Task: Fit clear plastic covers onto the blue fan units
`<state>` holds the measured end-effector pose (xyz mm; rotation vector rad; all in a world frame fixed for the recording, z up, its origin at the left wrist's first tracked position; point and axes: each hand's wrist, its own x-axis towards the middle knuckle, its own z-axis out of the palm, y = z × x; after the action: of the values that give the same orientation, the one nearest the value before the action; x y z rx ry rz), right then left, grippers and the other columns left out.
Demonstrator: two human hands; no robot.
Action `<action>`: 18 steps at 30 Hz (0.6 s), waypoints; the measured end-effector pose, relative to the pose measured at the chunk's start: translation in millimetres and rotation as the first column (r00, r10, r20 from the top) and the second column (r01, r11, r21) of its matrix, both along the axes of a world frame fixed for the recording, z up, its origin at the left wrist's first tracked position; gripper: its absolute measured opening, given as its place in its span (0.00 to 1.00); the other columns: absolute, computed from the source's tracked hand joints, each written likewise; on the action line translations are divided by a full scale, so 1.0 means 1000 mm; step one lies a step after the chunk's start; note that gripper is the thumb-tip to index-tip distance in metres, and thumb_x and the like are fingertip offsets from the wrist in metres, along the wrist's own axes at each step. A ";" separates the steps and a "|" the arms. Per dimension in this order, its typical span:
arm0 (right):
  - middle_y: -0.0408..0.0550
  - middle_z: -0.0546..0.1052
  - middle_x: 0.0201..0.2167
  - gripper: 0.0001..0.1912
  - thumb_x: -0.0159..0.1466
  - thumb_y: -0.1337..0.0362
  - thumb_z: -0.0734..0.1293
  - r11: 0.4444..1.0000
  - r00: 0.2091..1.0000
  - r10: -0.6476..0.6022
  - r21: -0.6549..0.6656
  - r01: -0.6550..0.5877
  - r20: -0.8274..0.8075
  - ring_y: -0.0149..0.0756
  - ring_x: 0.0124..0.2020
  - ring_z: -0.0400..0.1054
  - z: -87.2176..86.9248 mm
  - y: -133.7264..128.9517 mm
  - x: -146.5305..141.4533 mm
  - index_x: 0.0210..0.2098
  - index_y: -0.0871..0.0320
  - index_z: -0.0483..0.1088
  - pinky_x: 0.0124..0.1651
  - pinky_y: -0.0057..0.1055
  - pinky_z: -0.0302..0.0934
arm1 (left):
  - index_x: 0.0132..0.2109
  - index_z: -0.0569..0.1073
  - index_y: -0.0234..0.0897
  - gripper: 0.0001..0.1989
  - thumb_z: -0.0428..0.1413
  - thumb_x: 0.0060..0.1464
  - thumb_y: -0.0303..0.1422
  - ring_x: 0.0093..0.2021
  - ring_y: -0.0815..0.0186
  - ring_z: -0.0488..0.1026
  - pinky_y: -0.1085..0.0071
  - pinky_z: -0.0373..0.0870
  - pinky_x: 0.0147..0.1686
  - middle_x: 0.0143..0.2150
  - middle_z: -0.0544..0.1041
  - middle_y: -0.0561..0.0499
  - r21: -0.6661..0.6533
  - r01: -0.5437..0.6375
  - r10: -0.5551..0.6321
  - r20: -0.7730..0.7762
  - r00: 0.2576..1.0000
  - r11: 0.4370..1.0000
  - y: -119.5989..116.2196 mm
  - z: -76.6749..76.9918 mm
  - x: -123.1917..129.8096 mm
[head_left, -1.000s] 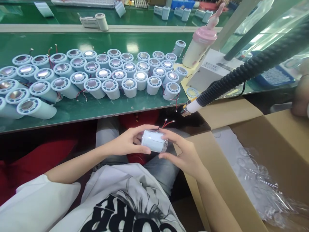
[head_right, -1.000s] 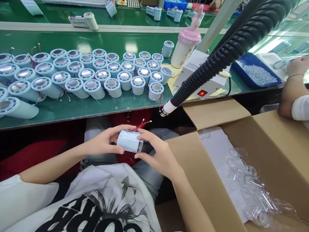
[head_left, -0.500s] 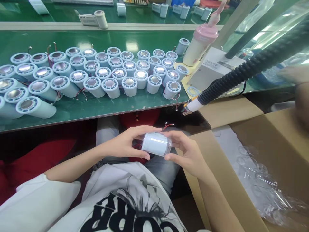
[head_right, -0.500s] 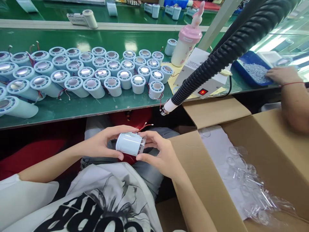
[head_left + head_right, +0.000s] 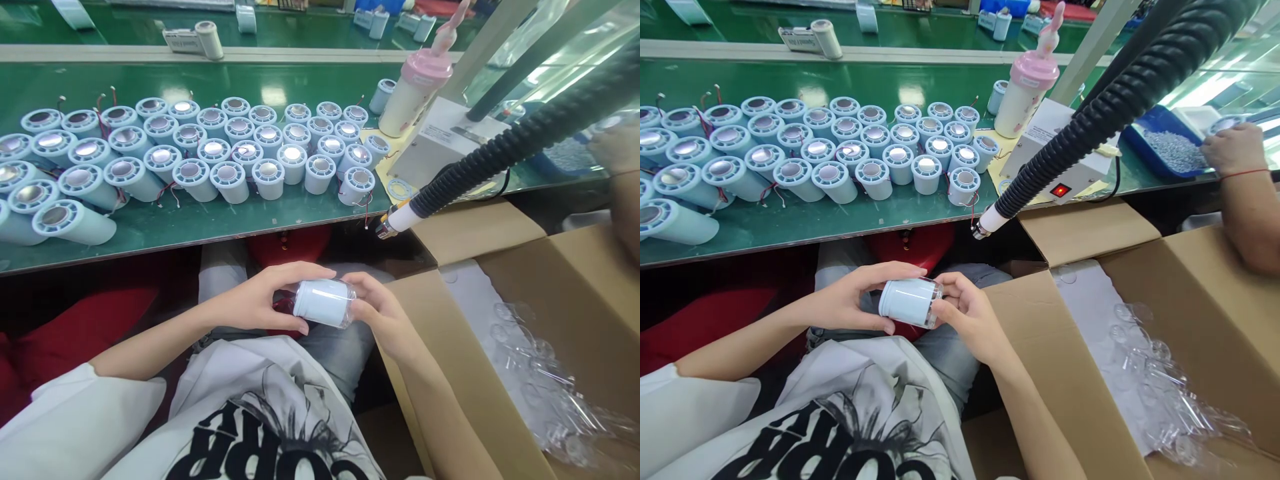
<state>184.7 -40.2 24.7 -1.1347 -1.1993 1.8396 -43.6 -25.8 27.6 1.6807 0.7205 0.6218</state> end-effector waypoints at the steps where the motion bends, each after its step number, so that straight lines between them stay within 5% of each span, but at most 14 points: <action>1: 0.43 0.74 0.31 0.19 0.55 0.52 0.70 1.000 1.000 -0.005 -0.022 0.005 -0.007 0.31 0.27 0.69 0.000 0.000 0.000 0.39 0.55 0.66 0.28 0.28 0.69 | 0.62 0.62 0.44 0.36 0.65 0.46 0.32 0.60 0.54 0.65 0.61 0.68 0.55 0.62 0.66 0.42 0.006 0.003 -0.003 0.000 1.000 1.000 0.000 0.000 0.000; 9: 0.41 0.75 0.21 0.23 0.57 0.43 0.66 0.982 0.998 0.022 -0.186 -0.034 -0.065 0.33 0.20 0.73 -0.007 -0.003 -0.002 0.36 0.56 0.61 0.20 0.25 0.67 | 0.62 0.62 0.45 0.36 0.64 0.47 0.32 0.63 0.55 0.62 0.62 0.67 0.56 0.63 0.64 0.43 0.058 0.028 -0.027 -0.007 1.000 0.998 0.001 0.000 0.000; 18: 0.39 0.71 0.25 0.20 0.56 0.47 0.68 1.000 0.999 -0.009 -0.027 0.008 -0.046 0.30 0.21 0.69 0.002 -0.008 -0.003 0.38 0.55 0.63 0.22 0.27 0.69 | 0.63 0.61 0.43 0.38 0.64 0.46 0.31 0.61 0.54 0.64 0.59 0.64 0.58 0.62 0.65 0.42 0.090 0.020 -0.018 -0.026 1.000 0.996 -0.002 0.005 -0.001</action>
<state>182.1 -48.1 27.2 -1.1045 -1.1451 1.8709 -45.1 -28.2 32.4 1.7793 0.7028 0.6290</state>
